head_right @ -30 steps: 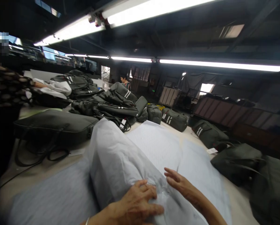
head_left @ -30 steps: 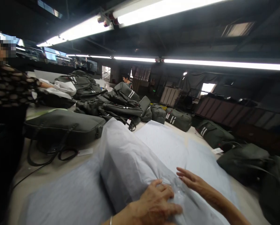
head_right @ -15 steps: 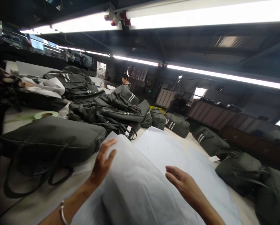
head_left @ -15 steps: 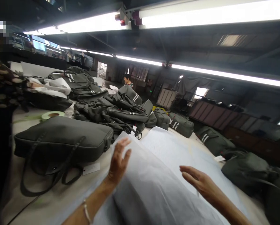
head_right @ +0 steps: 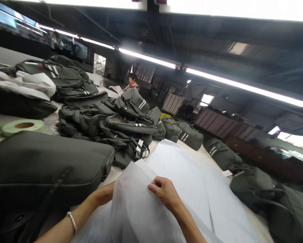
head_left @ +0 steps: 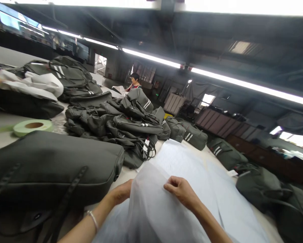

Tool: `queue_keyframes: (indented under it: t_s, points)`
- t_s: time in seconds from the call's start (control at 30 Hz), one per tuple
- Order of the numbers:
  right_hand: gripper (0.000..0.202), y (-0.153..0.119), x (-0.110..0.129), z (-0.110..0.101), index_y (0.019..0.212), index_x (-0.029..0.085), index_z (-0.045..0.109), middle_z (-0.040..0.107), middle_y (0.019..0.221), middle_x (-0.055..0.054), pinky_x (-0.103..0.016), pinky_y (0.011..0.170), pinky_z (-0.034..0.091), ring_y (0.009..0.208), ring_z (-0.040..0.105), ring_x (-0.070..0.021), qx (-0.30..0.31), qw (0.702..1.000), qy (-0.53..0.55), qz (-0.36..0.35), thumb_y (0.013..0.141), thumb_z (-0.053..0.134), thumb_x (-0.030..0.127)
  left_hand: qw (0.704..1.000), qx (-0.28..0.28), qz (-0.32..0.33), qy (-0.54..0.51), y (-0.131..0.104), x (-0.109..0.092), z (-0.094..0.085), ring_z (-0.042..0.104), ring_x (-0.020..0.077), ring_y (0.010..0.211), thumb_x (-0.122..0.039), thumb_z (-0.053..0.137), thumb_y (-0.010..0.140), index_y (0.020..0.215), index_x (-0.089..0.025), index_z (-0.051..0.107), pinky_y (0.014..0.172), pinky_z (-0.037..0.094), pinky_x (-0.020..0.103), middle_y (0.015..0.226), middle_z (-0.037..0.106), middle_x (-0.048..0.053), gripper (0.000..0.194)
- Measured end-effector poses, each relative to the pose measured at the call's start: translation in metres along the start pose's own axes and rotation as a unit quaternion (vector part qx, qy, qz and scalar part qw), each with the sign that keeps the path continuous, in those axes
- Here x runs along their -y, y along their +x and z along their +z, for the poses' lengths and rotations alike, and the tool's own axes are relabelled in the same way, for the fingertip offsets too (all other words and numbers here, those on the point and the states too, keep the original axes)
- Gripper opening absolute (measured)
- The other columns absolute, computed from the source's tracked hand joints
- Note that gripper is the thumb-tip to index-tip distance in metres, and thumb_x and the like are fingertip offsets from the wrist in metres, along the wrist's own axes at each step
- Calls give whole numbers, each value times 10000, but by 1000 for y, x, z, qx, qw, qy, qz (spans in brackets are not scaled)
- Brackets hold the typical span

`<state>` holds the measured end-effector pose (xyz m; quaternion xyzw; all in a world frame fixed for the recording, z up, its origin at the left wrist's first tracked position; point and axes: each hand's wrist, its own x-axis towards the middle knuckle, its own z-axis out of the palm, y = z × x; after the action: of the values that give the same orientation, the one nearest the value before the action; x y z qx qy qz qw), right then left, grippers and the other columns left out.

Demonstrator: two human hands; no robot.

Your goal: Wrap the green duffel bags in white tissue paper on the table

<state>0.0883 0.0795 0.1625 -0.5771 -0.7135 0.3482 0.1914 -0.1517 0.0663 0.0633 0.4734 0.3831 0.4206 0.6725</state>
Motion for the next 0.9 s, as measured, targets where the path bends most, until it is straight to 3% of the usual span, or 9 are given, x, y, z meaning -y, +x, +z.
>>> queue_keyframes:
  t_s: [0.1, 0.23, 0.33, 0.5, 0.6, 0.67, 0.73, 0.8, 0.9]
  points:
    - [310, -5, -6, -1, 655, 210, 515, 460, 590, 53, -246, 544, 315, 568, 407, -115, -52, 998, 12, -20, 840, 565, 453, 999, 19, 12, -42, 4, 13, 1, 605, 235, 823, -514, 707, 749, 1004, -152, 708, 769, 497, 344, 826, 700, 48, 443]
    - [373, -3, -22, -8, 711, 220, 564, 490, 597, 47, -253, 577, 325, 578, 431, -125, -128, 987, -73, -57, 895, 518, 542, 998, 16, 13, -53, 4, 39, -8, 539, 147, 638, -537, 703, 771, 831, -144, 676, 637, 445, 256, 688, 633, 1, 399]
    - [349, 5, -41, -8, 776, 231, 622, 562, 625, 33, -264, 607, 334, 593, 488, -141, -132, 977, -149, -70, 911, 507, 532, 1000, -17, 4, -7, -3, 66, -18, 519, 127, 576, -606, 678, 775, 753, -152, 648, 611, 443, 243, 629, 599, -16, 455]
    - [346, 14, -65, 4, 783, 240, 631, 633, 682, 13, -269, 638, 367, 636, 558, -164, -118, 977, -168, -62, 930, 483, 516, 997, -72, 12, 12, -36, 124, -19, 666, 295, 973, -878, 451, 716, 1203, -207, 627, 905, 516, 426, 1040, 714, 110, 847]
    - [366, 14, -68, 7, 764, 238, 629, 631, 671, 10, -273, 644, 383, 638, 563, -171, -122, 981, -143, -48, 922, 487, 536, 981, -126, 40, 140, -63, 146, -8, 611, 357, 1140, -821, 679, 558, 1362, -245, 523, 992, 479, 465, 1238, 661, 141, 1001]
    - [368, 13, -67, 7, 754, 236, 628, 628, 669, 10, -272, 645, 388, 643, 564, -171, -121, 983, -130, -43, 917, 493, 536, 953, -197, 48, 225, -74, 143, -1, 647, 335, 1063, -691, 739, 613, 1257, -266, 614, 930, 523, 418, 1175, 690, 111, 782]
    - [361, 13, -66, 6, 749, 233, 629, 624, 664, 13, -268, 638, 389, 638, 560, -167, -121, 985, -119, -40, 910, 504, 531, 936, -246, 33, 249, -76, 129, -2, 683, 272, 838, -624, 633, 769, 941, -254, 711, 777, 561, 338, 887, 724, 50, 415]
    - [354, 13, -65, 6, 745, 231, 631, 620, 658, 16, -265, 628, 389, 627, 553, -162, -124, 986, -109, -37, 903, 514, 526, 932, -269, 15, 241, -73, 111, -10, 632, 212, 647, -610, 544, 844, 676, -230, 633, 633, 533, 276, 639, 624, -3, 424]
    - [355, 13, -64, 6, 734, 229, 631, 618, 649, 15, -265, 618, 388, 616, 545, -161, -130, 985, -105, -35, 895, 520, 525, 913, -340, 19, 226, -67, 88, -25, 610, 197, 616, -624, 496, 869, 704, -217, 601, 589, 513, 268, 627, 587, -14, 452]
